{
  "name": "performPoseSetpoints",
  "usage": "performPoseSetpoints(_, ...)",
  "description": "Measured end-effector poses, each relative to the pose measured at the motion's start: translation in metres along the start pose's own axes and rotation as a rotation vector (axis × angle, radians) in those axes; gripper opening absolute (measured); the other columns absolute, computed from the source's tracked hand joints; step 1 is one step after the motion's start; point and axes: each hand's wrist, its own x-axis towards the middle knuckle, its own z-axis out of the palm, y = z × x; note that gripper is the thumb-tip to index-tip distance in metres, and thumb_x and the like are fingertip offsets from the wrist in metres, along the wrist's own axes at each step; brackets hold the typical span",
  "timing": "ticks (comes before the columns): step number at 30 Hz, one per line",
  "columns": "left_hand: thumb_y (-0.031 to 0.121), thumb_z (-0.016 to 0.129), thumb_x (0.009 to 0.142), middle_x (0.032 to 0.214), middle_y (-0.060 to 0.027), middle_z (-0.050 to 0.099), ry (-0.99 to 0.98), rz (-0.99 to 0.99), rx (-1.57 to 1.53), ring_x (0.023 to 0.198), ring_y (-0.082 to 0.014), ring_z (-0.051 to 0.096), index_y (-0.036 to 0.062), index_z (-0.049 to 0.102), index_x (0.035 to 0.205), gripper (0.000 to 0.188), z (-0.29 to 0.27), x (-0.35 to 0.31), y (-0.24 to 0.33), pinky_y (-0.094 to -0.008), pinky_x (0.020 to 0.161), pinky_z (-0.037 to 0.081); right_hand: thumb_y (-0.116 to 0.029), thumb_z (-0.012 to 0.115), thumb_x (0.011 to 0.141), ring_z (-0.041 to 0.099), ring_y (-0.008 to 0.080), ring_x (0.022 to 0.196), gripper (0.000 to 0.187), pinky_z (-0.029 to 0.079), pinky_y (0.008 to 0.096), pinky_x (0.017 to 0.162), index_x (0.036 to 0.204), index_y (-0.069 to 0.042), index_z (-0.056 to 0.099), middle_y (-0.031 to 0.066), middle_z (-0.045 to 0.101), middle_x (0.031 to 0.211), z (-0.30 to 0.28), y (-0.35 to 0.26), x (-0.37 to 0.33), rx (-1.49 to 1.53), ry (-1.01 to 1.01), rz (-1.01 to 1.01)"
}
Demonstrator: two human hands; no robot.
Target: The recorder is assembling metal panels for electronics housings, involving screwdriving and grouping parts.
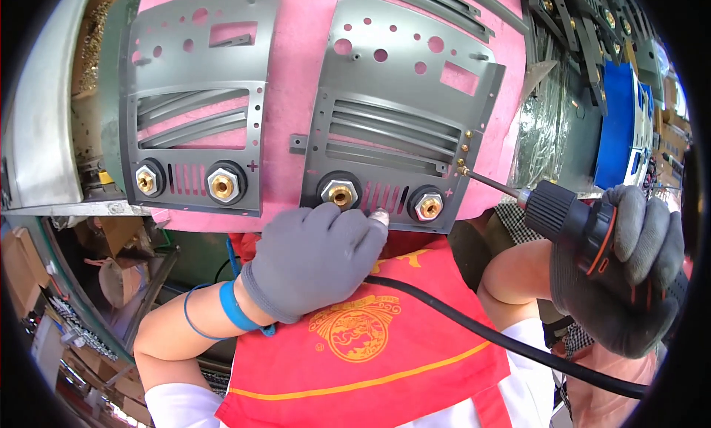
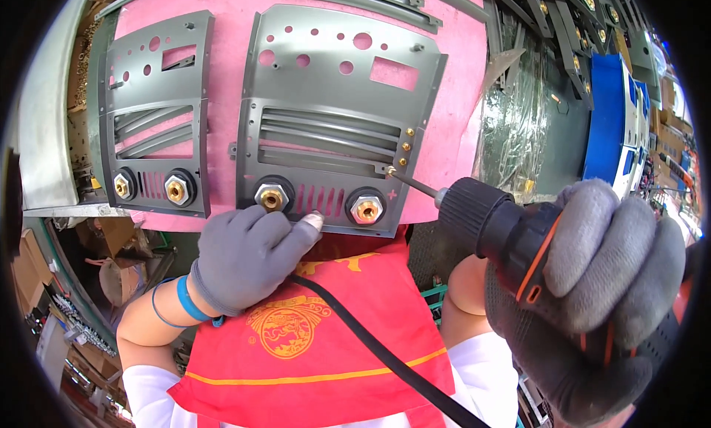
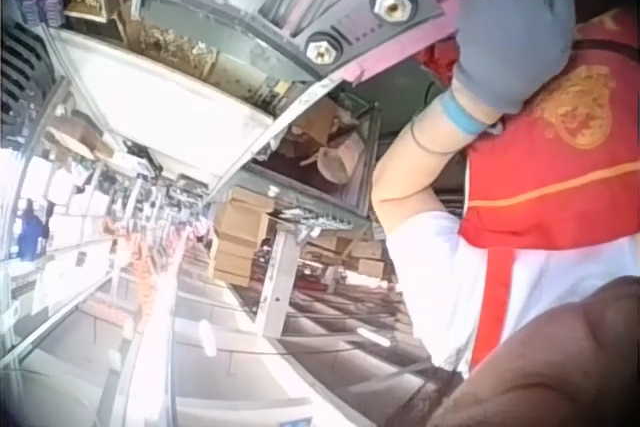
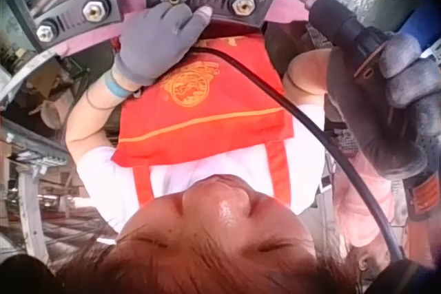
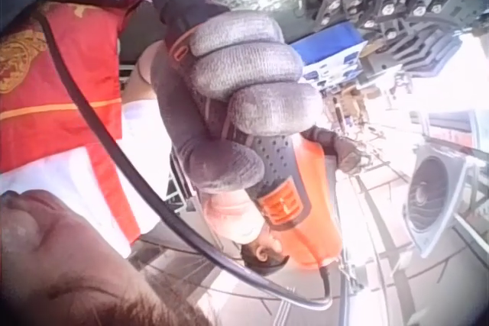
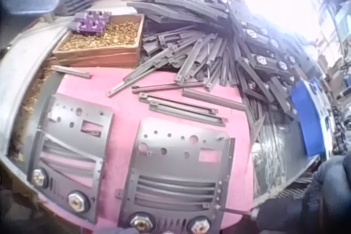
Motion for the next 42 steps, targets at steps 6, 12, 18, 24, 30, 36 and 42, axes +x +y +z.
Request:
performPoseSetpoints(6, 0.012, 0.061, 0.07, 0.066, 0.0003, 0.044, 0.044, 0.091, 0.065, 0.059, -0.0139, 0.049, 0.0033, 0.063, 0.101, 0.032, -0.002, -0.009, -0.01, -0.0273, 0.043, 0.037, -0.022, 0.067, 0.071, 0.043, 0.0086, 0.067, 0.024, 0.038, 0.0223, 0.064, 0.081, -0.01, 0.048, 0.001, 0.047, 0.073, -0.002, 0.027, 0.003, 0.018, -0.074, -0.148)
performPoseSetpoints(12, 0.011, 0.061, 0.07, 0.067, 0.0001, 0.044, 0.032, 0.048, 0.047, 0.058, -0.0143, 0.049, 0.0031, 0.064, 0.1, 0.031, -0.002, -0.011, -0.008, -0.0276, 0.043, 0.037, -0.026, 0.063, 0.076, 0.039, 0.01, 0.068, 0.024, 0.036, 0.0225, 0.066, 0.085, -0.009, 0.048, 0.0022, 0.045, 0.073, 0.006, 0.032, -0.005, -0.041, 0.002, -0.007)
performPoseSetpoints(18, 0.011, 0.061, 0.071, 0.066, 0.0001, 0.044, 0.033, 0.04, 0.032, 0.059, -0.0143, 0.049, 0.0029, 0.064, 0.098, 0.029, -0.002, -0.011, -0.008, -0.0276, 0.043, 0.036, -0.026, 0.061, 0.08, 0.037, 0.0102, 0.068, 0.023, 0.032, 0.0234, 0.06, 0.086, -0.011, 0.046, 0.0013, 0.043, 0.072, -0.004, 0.037, -0.005, -0.1, 0.05, -0.039)
performPoseSetpoints(24, 0.012, 0.062, 0.071, 0.065, 0.0, 0.045, 0.008, 0.065, 0.063, 0.059, -0.0141, 0.049, 0.0031, 0.063, 0.092, 0.023, -0.003, -0.01, -0.01, -0.0271, 0.042, 0.037, -0.029, 0.06, 0.082, 0.036, 0.0112, 0.069, 0.025, 0.032, 0.0228, 0.06, 0.083, -0.012, 0.042, 0.0009, 0.043, 0.072, -0.001, 0.035, 0.006, 0.038, -0.147, 0.166)
performPoseSetpoints(30, 0.012, 0.063, 0.068, 0.064, -0.0006, 0.045, -0.018, 0.028, -0.017, 0.058, -0.0146, 0.05, 0.0057, 0.064, 0.096, 0.029, -0.004, -0.01, -0.009, -0.0274, 0.043, 0.037, -0.031, 0.062, 0.081, 0.037, 0.0109, 0.069, 0.027, 0.032, 0.0235, 0.06, 0.083, -0.013, 0.042, 0.0005, 0.042, 0.073, 0.006, 0.039, 0.001, -0.158, -0.259, 0.231)
performPoseSetpoints(36, 0.012, 0.064, 0.065, 0.062, -0.0002, 0.041, 0.013, 0.014, -0.032, 0.056, -0.0151, 0.048, 0.008, 0.065, 0.101, 0.036, -0.004, -0.01, -0.009, -0.0281, 0.043, 0.035, -0.029, 0.062, 0.08, 0.038, 0.0114, 0.07, 0.026, 0.033, 0.0248, 0.061, 0.082, -0.013, 0.041, 0.0008, 0.043, 0.073, 0.012, 0.033, 0.005, -0.195, -0.271, 0.255)
performPoseSetpoints(42, 0.013, 0.063, 0.064, 0.062, -0.0001, 0.041, 0.002, 0.019, -0.025, 0.055, -0.015, 0.048, 0.0071, 0.065, 0.102, 0.038, -0.005, -0.008, -0.008, -0.0281, 0.043, 0.035, -0.026, 0.061, 0.077, 0.04, 0.011, 0.072, 0.022, 0.034, 0.025, 0.063, 0.079, -0.014, 0.043, 0.0006, 0.043, 0.072, 0.016, 0.045, -0.006, -0.021, -0.035, -0.038)
